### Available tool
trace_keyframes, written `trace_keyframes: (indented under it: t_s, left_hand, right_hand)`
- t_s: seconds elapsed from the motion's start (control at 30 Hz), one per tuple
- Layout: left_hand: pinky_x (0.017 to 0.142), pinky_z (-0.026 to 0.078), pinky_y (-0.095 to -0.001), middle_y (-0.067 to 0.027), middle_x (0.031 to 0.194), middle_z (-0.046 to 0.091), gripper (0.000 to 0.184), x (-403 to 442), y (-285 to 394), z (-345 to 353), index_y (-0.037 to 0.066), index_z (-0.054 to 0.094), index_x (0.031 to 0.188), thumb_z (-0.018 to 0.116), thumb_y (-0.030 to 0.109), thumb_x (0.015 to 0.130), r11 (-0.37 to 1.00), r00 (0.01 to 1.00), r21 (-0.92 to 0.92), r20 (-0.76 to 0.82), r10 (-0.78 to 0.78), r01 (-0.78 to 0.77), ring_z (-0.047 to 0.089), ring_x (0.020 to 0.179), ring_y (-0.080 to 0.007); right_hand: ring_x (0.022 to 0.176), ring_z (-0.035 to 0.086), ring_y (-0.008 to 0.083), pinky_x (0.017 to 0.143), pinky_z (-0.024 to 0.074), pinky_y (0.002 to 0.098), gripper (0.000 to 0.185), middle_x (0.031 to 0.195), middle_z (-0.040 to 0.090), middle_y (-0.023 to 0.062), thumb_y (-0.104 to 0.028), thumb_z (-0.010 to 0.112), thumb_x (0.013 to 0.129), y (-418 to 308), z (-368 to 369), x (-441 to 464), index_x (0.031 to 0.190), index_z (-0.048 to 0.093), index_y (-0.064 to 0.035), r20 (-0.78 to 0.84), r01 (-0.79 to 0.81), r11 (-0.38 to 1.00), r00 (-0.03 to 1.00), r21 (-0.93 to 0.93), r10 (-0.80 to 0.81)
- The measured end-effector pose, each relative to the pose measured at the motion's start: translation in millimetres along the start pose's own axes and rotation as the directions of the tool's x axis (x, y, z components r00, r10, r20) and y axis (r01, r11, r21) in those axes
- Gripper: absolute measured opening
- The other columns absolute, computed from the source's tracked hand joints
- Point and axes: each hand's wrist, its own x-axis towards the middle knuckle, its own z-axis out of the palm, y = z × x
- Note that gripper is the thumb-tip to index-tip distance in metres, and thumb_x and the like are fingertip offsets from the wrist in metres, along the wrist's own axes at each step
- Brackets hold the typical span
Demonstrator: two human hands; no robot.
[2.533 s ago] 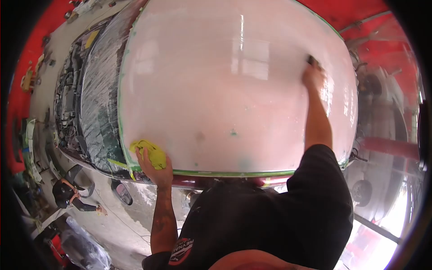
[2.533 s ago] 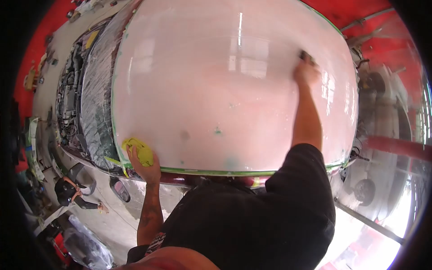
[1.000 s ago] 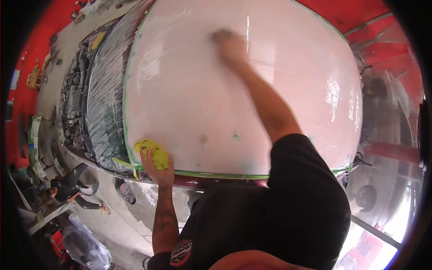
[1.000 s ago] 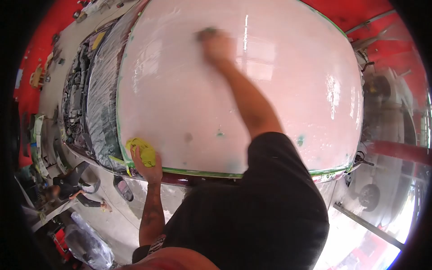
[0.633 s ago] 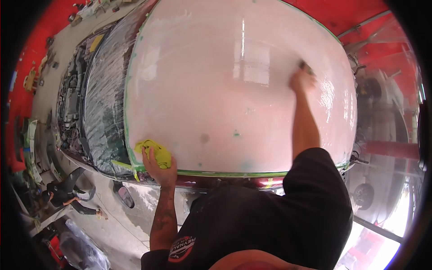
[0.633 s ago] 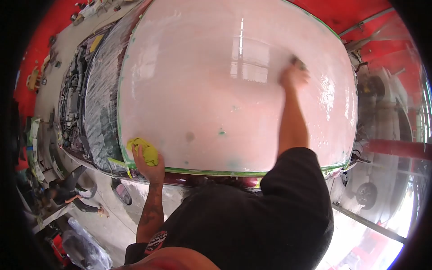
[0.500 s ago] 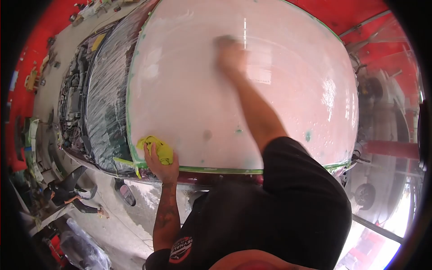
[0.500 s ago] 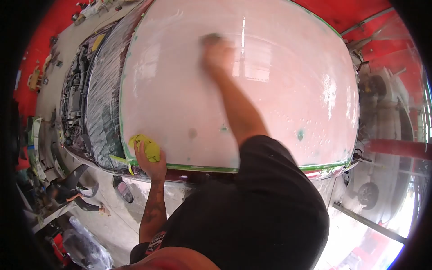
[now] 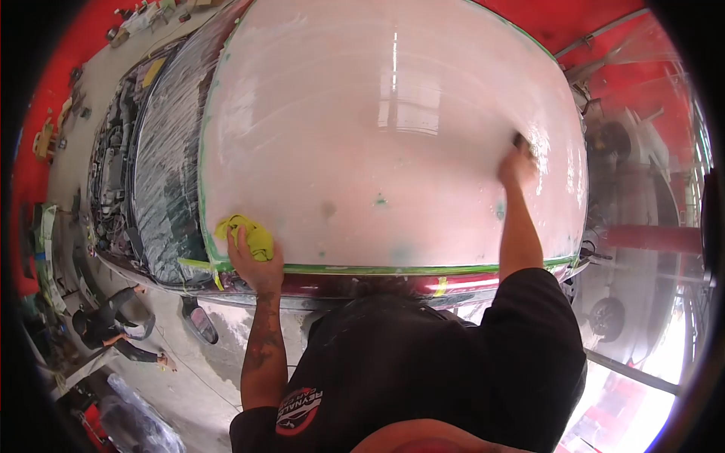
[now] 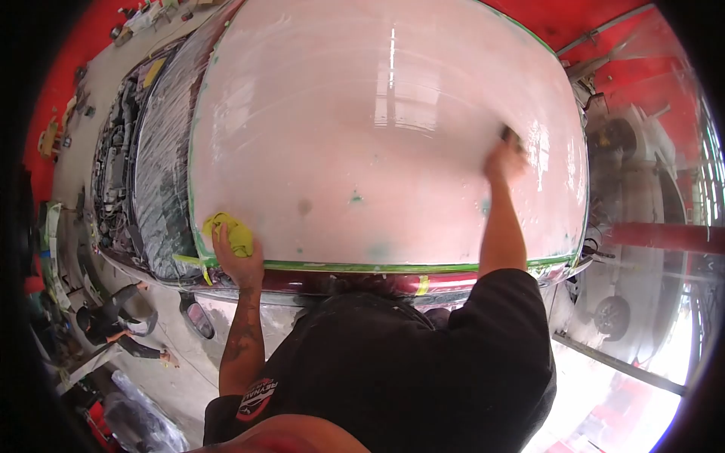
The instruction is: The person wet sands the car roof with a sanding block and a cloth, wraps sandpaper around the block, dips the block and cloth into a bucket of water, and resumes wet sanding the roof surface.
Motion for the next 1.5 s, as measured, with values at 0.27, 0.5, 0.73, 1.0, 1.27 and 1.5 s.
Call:
trace_keyframes:
  t_s: [0.27, 0.5, 0.73, 1.0, 1.27, 1.5]
  left_hand:
    - [0.107, 0.040, -0.0540, -0.0228, 0.149, 0.043, 0.074, 2.2, 4.5, -0.6, 0.007, 0.052, 0.139, 0.080, 0.017, 0.071, 1.000, 1.000, 0.008, -0.009, 0.001, -0.001, 0.048, 0.128, -0.0448]
    - [0.106, 0.040, -0.0551, -0.0227, 0.150, 0.043, 0.073, 4.3, 7.1, 1.2, 0.007, 0.053, 0.139, 0.079, 0.018, 0.072, 0.999, 0.999, 0.046, -0.047, 0.019, -0.017, 0.048, 0.127, -0.0462]
    - [0.105, 0.040, -0.0552, -0.0226, 0.147, 0.046, 0.073, 1.3, 2.5, 2.4, 0.008, 0.053, 0.139, 0.079, 0.021, 0.072, 0.998, 0.997, 0.040, -0.057, 0.044, -0.042, 0.049, 0.126, -0.0463]
    - [0.105, 0.040, -0.0532, -0.0194, 0.145, 0.048, 0.073, 3.2, 6.1, 1.1, 0.011, 0.053, 0.138, 0.080, 0.021, 0.072, 0.997, 0.999, 0.072, -0.049, 0.021, -0.018, 0.051, 0.124, -0.0434]
    - [0.105, 0.041, -0.0526, -0.0174, 0.144, 0.048, 0.072, 1.0, 0.1, 4.5, 0.014, 0.052, 0.139, 0.080, 0.023, 0.073, 0.995, 0.995, 0.087, -0.083, 0.050, -0.043, 0.050, 0.124, -0.0426]
    - [0.106, 0.040, -0.0517, -0.0174, 0.143, 0.048, 0.072, -0.1, -0.3, 3.1, 0.014, 0.053, 0.139, 0.080, 0.023, 0.074, 0.995, 0.998, 0.094, -0.053, 0.038, -0.033, 0.051, 0.124, -0.0417]
  right_hand:
    - [0.125, 0.049, 0.0398, 0.099, 0.0403, 0.0586, 0.043, 0.138, 0.050, 0.0210, -0.032, 0.047, 0.100, -172.1, 1.1, -102.7, 0.142, 0.046, -0.0241, 0.030, 0.315, 0.949, 0.948, 0.018, -0.315]
    - [0.119, 0.052, 0.0456, 0.099, 0.0392, 0.0618, 0.037, 0.131, 0.053, 0.0266, -0.019, 0.049, 0.095, -287.2, -32.6, -345.3, 0.130, 0.058, -0.0162, -0.059, 0.864, 0.210, 0.265, 0.457, -0.963]
    - [0.113, 0.057, 0.0344, 0.091, 0.0456, 0.0524, 0.038, 0.123, 0.061, 0.0164, -0.024, 0.048, 0.099, -59.5, -44.0, -148.9, 0.137, 0.054, -0.0211, 0.061, 0.493, 0.870, 0.868, 0.009, -0.492]
    - [0.125, 0.046, 0.0392, 0.102, 0.0376, 0.0574, 0.056, 0.138, 0.046, 0.0228, -0.035, 0.056, 0.096, 33.5, -44.1, -200.8, 0.150, 0.041, -0.0313, 0.028, 0.097, 0.995, 0.995, 0.025, -0.098]
    - [0.126, 0.045, 0.0432, 0.104, 0.0357, 0.0581, 0.042, 0.138, 0.046, 0.0241, -0.024, 0.056, 0.094, -186.6, -68.0, -394.8, 0.136, 0.054, -0.0245, 0.173, 0.798, 0.363, 0.320, 0.480, -0.932]
    - [0.125, 0.045, 0.0416, 0.103, 0.0375, 0.0552, 0.057, 0.139, 0.043, 0.0240, -0.023, 0.065, 0.090, 45.9, -58.5, -269.5, 0.144, 0.050, -0.0314, 0.101, 0.689, 0.716, 0.709, 0.114, -0.698]
